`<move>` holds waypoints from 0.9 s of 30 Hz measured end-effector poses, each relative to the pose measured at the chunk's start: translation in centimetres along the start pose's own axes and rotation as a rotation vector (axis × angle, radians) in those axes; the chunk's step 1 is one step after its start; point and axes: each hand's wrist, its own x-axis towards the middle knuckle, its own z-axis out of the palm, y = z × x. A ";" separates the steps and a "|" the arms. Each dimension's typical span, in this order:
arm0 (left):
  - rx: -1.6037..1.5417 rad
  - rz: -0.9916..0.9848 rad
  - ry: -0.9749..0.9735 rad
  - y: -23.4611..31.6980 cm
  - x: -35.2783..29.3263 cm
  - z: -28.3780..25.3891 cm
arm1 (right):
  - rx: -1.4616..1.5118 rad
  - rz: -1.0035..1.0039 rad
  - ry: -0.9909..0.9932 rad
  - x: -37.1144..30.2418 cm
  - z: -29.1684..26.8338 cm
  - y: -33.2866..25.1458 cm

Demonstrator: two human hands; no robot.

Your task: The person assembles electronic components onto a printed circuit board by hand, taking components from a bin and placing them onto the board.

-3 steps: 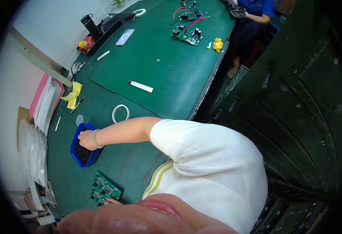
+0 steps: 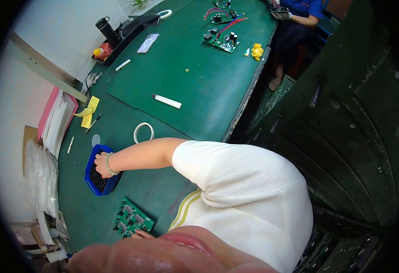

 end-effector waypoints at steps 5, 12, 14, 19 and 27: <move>-0.155 -0.014 -0.175 3.4 -3.4 -1.7 | 0.021 0.116 -0.285 -0.3 -1.9 -2.3; -0.286 0.290 -0.076 10.7 -0.9 -1.2 | 0.030 0.064 -0.430 1.0 -0.6 -0.5; -0.354 0.330 -0.054 12.0 -0.3 -1.3 | 0.053 0.064 -0.478 1.2 -0.4 -0.8; -0.437 0.366 -0.033 14.2 0.2 -1.0 | 0.034 0.127 -0.510 2.2 -0.3 -0.9; -0.442 0.305 -0.090 15.3 1.4 -0.3 | 0.010 -0.078 -0.082 1.4 -0.5 0.9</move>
